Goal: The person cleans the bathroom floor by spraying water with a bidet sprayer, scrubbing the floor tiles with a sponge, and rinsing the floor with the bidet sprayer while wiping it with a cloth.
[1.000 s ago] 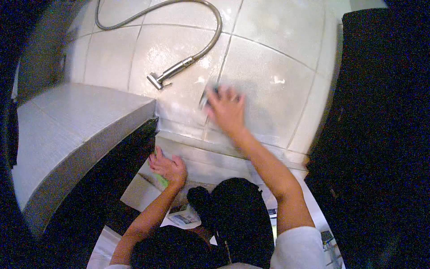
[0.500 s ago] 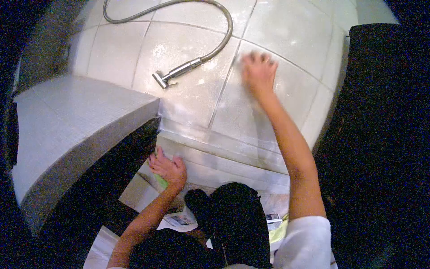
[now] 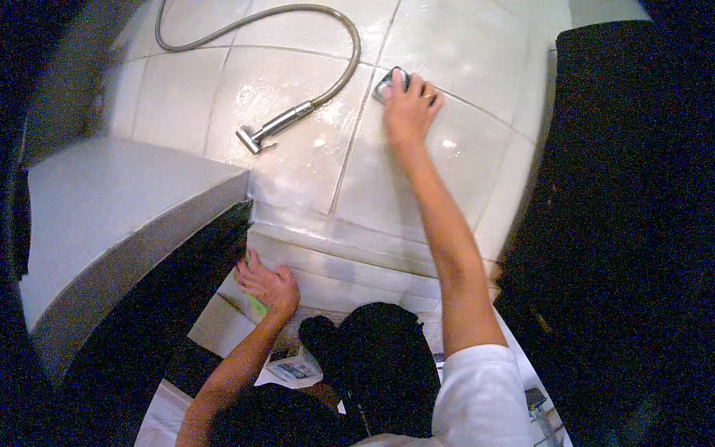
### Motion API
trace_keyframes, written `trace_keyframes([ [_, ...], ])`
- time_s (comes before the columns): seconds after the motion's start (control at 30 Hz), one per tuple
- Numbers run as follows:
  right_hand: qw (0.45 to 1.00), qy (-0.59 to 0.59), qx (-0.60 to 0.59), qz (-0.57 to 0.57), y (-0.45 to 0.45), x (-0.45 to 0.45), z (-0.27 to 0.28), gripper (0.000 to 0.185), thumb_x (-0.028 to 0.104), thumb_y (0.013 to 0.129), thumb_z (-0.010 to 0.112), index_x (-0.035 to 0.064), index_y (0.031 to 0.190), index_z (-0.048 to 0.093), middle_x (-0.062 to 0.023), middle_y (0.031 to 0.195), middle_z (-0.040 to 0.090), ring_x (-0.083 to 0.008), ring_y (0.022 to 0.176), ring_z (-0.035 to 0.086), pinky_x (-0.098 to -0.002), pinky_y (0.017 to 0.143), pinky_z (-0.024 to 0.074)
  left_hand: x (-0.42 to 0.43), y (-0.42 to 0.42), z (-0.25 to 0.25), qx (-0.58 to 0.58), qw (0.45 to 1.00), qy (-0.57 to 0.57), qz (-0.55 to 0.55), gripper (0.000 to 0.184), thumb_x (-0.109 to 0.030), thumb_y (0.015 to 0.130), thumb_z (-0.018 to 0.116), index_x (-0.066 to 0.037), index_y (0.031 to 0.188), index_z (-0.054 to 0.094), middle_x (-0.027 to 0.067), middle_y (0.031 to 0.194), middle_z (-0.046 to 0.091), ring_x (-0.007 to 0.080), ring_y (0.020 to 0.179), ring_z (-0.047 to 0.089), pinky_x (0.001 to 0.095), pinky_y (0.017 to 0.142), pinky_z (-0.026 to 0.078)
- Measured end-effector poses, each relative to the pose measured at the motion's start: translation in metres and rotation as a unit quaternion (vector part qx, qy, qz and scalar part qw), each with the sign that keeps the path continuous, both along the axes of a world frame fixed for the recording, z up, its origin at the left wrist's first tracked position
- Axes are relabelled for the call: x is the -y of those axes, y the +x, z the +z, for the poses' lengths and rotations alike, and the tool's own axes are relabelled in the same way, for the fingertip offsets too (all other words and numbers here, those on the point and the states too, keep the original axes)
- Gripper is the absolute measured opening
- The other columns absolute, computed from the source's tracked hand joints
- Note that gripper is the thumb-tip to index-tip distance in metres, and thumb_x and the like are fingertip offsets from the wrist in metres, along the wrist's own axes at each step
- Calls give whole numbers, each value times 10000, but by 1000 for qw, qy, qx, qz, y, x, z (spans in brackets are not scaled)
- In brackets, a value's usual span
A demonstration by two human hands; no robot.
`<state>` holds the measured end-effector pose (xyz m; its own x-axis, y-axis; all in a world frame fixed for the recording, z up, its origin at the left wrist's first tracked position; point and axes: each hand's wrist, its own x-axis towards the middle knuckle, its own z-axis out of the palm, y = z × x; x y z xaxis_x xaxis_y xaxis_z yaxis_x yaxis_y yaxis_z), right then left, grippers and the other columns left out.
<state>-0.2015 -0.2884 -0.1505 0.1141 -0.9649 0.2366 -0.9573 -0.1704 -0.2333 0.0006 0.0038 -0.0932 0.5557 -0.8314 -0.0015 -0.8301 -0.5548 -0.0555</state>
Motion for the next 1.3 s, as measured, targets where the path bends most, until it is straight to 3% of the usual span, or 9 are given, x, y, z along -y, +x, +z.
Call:
trace_keyframes([
  [0.13, 968, 56, 106, 219, 2, -102, 3, 476, 325, 796, 581, 142, 1226, 491, -172, 1197, 455, -323, 1112, 428, -536, 963, 278, -2, 1, -1, 12, 1000, -7, -10, 665, -281, 696, 516, -25, 1286, 346, 234, 1239, 326, 466, 1193, 250, 599, 991, 134],
  [0.23, 982, 135, -131, -17, -93, -89, -35, 373, 325, 864, 507, 203, 1216, 521, -158, 1208, 464, -326, 1089, 434, -501, 917, 317, 0, 0, 0, 4, 1000, 5, -3, 666, -278, 700, 517, -22, 1288, 339, 239, 1236, 323, 466, 1191, 251, 600, 990, 134],
  [0.4, 942, 55, 66, -325, -62, -18, -15, 376, 374, 894, 447, 157, 1195, 509, -190, 1123, 504, -368, 1050, 446, -556, 856, 315, -1, 0, -1, 10, 1000, 1, -15, 667, -287, 710, 513, -19, 1294, 335, 242, 1238, 322, 462, 1187, 256, 597, 992, 131],
  [0.57, 992, 66, 18, 103, -34, -119, -13, 419, 379, 807, 576, 185, 1176, 532, -173, 1120, 506, -360, 1004, 471, -535, 839, 354, 1, -2, 2, 4, 1000, 18, -1, 659, -293, 715, 502, -22, 1294, 344, 239, 1243, 334, 458, 1198, 249, 580, 1004, 128],
  [0.77, 939, 78, -10, -334, -108, -23, -17, 408, 396, 889, 448, 115, 1170, 540, -223, 1092, 505, -367, 1011, 469, -524, 884, 341, -2, -3, -10, 44, 999, 0, -10, 663, -304, 711, 502, -38, 1300, 353, 245, 1230, 354, 457, 1190, 274, 577, 996, 157],
  [0.87, 975, 159, -139, -74, 6, -63, -22, 387, 374, 855, 498, 198, 1199, 508, -189, 1129, 496, -381, 998, 487, -543, 837, 375, -5, -3, -13, 54, 998, 4, -8, 667, -300, 712, 500, -37, 1306, 348, 248, 1243, 340, 462, 1190, 279, 574, 992, 170],
  [0.93, 981, 94, 81, 152, 8, -131, -10, 449, 358, 800, 582, 217, 1220, 515, -116, 1098, 508, -317, 993, 481, -463, 881, 339, -4, -5, -11, 40, 999, 26, 5, 668, -298, 708, 499, -34, 1303, 349, 250, 1249, 336, 464, 1195, 276, 574, 992, 170],
  [1.07, 951, 166, 61, 255, -124, -197, 6, 482, 297, 673, 662, 285, 1148, 585, -61, 1118, 516, -268, 994, 480, -422, 861, 332, -2, -3, -9, 11, 1000, 12, 9, 671, -294, 701, 499, -25, 1297, 349, 253, 1254, 330, 466, 1205, 264, 579, 990, 164],
  [1.3, 876, 162, 124, 437, 18, -141, 21, 400, 292, 702, 654, 262, 1097, 599, -41, 1128, 514, -266, 983, 487, -418, 832, 353, -1, -6, -6, 0, 1000, 2, 1, 658, -292, 706, 497, -21, 1287, 348, 245, 1236, 338, 456, 1198, 263, 582, 992, 150],
])
